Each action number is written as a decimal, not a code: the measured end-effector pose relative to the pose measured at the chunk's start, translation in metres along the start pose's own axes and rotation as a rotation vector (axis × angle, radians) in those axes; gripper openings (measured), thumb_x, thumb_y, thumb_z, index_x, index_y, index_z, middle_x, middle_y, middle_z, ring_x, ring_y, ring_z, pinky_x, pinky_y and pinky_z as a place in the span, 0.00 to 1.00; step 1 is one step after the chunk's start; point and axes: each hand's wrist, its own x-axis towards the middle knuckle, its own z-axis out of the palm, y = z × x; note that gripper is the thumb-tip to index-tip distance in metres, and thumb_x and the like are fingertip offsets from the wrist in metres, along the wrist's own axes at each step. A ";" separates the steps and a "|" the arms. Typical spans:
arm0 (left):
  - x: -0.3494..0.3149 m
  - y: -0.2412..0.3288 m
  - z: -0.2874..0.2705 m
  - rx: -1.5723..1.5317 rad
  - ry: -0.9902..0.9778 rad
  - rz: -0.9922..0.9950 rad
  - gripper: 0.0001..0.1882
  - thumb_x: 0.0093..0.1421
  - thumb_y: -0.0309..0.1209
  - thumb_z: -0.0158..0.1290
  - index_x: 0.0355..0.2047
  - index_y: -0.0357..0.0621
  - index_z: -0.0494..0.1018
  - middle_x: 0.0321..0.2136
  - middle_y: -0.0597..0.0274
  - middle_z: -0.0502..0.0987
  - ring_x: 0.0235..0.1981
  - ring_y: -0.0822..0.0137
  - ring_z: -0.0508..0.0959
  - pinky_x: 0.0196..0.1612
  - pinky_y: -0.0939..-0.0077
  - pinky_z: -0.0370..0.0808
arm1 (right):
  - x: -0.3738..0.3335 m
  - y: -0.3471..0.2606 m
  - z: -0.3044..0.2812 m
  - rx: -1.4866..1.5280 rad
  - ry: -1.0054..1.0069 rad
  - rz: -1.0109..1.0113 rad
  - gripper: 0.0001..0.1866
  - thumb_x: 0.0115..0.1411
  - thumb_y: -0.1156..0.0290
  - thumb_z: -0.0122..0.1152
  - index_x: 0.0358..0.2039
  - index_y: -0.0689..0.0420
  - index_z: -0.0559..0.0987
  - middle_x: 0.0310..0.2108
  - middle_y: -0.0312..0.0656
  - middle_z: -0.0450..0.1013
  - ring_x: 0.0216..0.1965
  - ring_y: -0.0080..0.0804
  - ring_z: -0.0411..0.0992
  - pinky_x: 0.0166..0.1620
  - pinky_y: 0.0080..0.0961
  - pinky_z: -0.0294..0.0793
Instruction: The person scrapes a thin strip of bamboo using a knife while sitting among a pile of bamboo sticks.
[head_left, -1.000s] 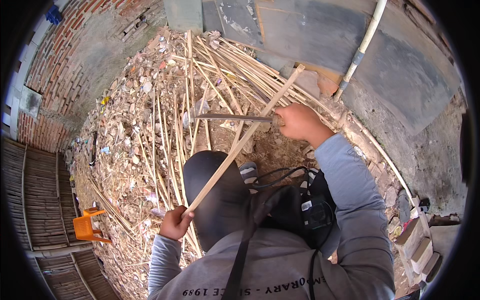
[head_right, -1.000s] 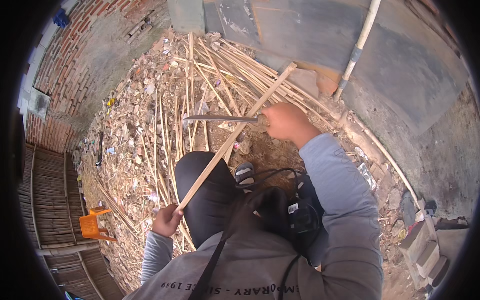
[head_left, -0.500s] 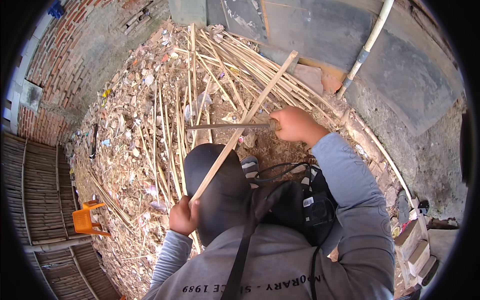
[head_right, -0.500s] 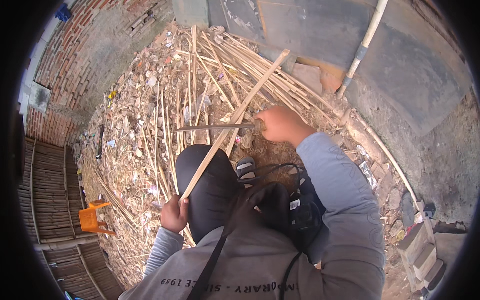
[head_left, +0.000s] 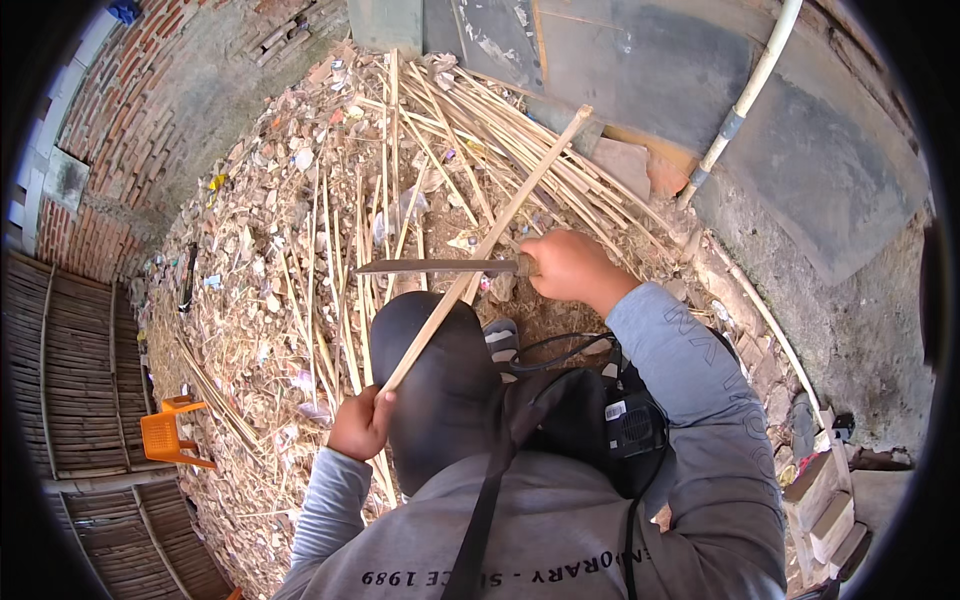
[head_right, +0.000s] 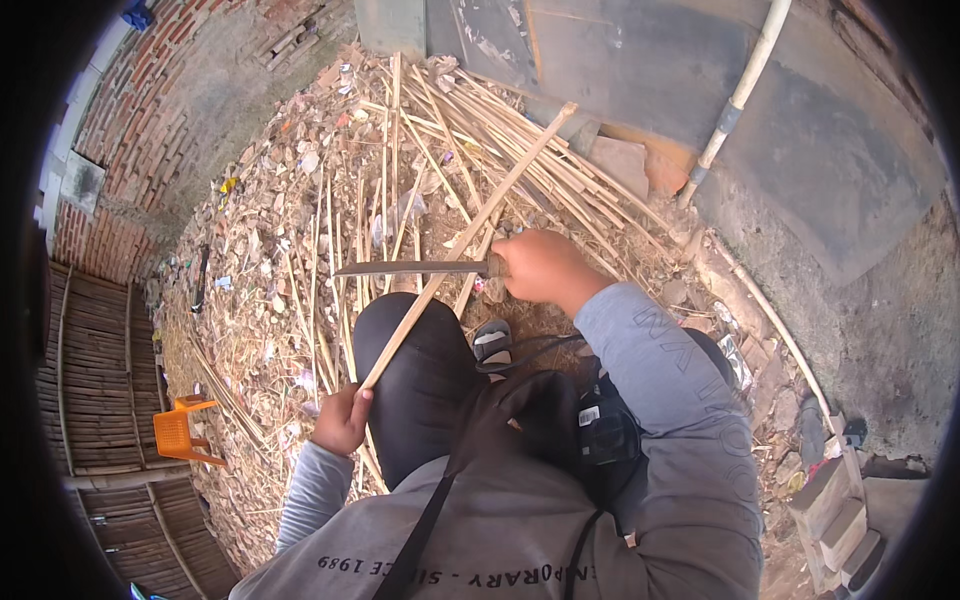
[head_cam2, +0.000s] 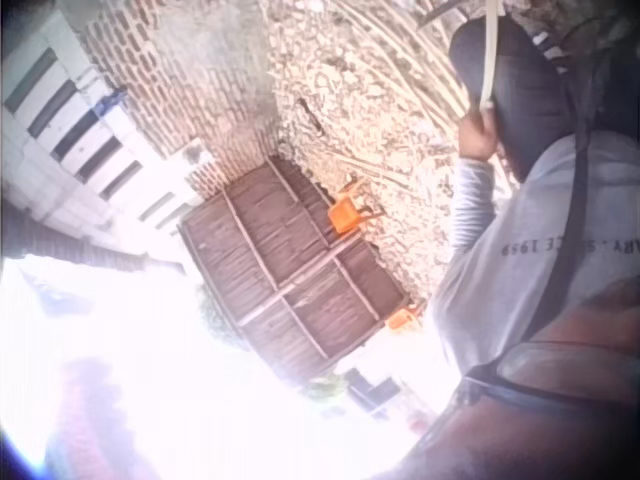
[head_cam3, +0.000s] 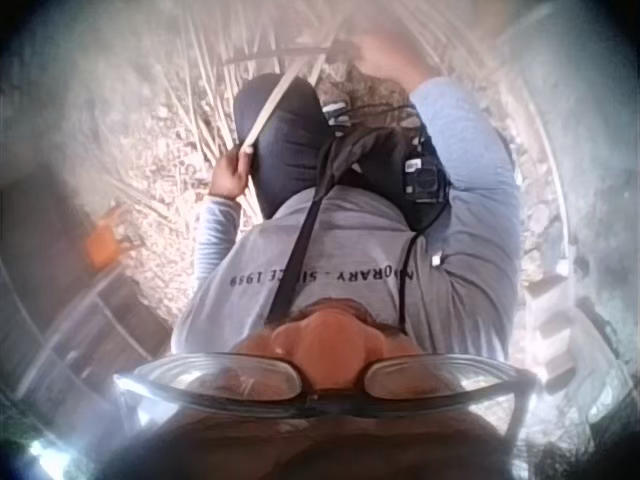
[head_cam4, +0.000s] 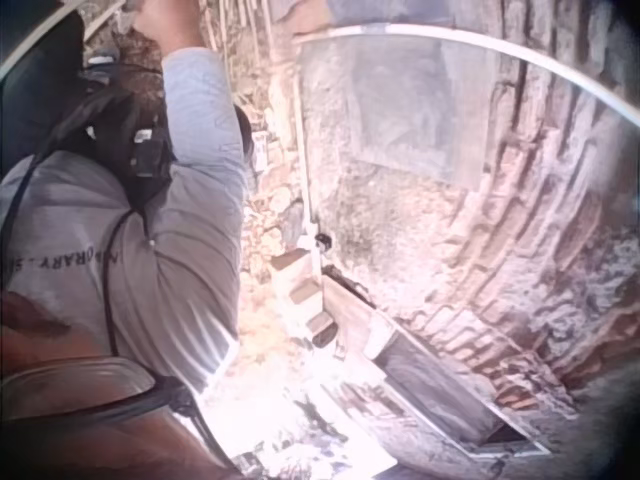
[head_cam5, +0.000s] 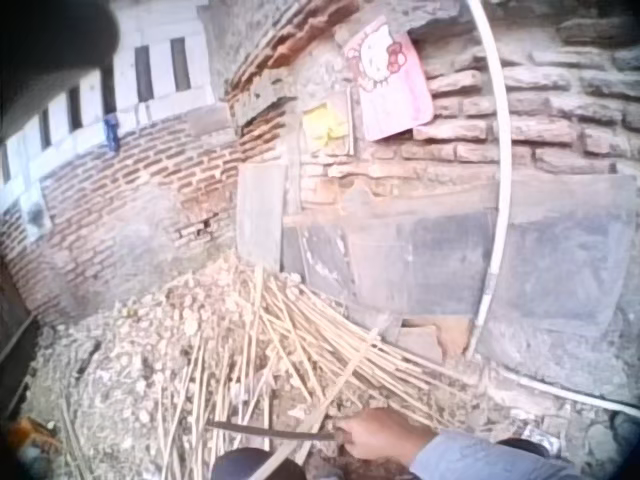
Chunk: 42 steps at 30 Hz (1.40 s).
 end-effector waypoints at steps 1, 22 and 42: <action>-0.003 -0.002 0.001 -0.012 0.004 -0.004 0.26 0.72 0.46 0.46 0.26 0.35 0.70 0.14 0.45 0.70 0.16 0.46 0.73 0.22 0.57 0.67 | 0.000 -0.006 0.000 -0.027 -0.006 -0.018 0.23 0.46 0.67 0.66 0.47 0.51 0.82 0.32 0.52 0.79 0.34 0.56 0.78 0.40 0.50 0.78; -0.003 -0.005 0.001 -0.054 -0.018 -0.038 0.25 0.73 0.44 0.45 0.26 0.35 0.70 0.14 0.48 0.68 0.16 0.54 0.70 0.24 0.60 0.66 | -0.001 0.016 -0.006 -0.046 0.139 0.076 0.20 0.51 0.66 0.67 0.45 0.53 0.80 0.33 0.53 0.79 0.38 0.56 0.78 0.42 0.49 0.78; 0.006 0.004 0.000 -0.050 -0.014 -0.019 0.25 0.73 0.45 0.44 0.27 0.35 0.70 0.14 0.45 0.70 0.17 0.47 0.73 0.24 0.57 0.67 | 0.002 0.032 -0.002 0.057 0.211 0.222 0.15 0.51 0.68 0.64 0.40 0.55 0.81 0.32 0.53 0.79 0.38 0.53 0.79 0.43 0.50 0.77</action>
